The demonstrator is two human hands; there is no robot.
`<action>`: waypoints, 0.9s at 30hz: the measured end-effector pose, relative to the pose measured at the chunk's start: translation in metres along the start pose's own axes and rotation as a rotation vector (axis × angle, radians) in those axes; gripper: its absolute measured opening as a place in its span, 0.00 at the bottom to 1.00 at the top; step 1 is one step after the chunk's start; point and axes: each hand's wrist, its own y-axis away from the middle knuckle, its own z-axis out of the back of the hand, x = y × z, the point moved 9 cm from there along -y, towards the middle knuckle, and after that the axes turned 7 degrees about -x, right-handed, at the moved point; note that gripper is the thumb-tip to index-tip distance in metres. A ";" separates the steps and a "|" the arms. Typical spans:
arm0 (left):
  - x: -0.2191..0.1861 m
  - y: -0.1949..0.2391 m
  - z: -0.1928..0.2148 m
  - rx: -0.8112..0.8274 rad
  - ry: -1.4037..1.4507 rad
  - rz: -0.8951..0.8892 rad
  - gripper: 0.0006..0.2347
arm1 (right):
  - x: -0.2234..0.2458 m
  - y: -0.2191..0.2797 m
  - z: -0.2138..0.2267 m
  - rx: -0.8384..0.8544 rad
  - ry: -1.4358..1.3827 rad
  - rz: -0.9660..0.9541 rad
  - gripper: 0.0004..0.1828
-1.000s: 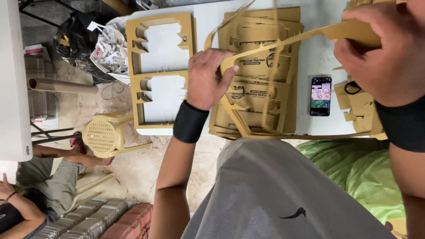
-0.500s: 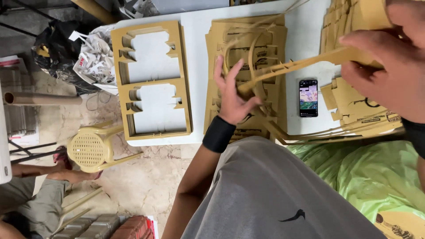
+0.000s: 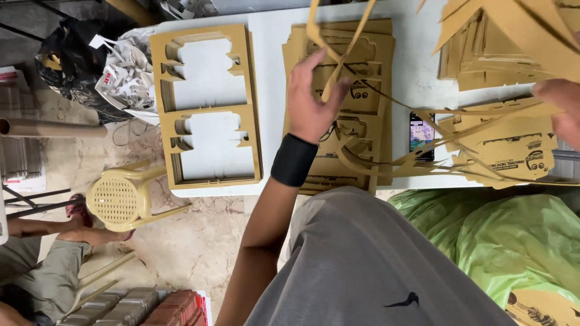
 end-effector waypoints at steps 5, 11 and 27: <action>-0.009 -0.016 -0.027 0.033 -0.273 -0.121 0.28 | 0.168 -0.073 -0.010 -0.002 -0.280 -0.928 0.22; -0.038 -0.013 -0.028 0.037 -0.236 -0.218 0.13 | 0.192 -0.099 0.002 0.061 -0.163 -0.894 0.20; -0.057 0.068 -0.049 0.499 -0.367 -0.244 0.06 | 0.218 -0.129 0.015 0.205 0.387 -0.145 0.14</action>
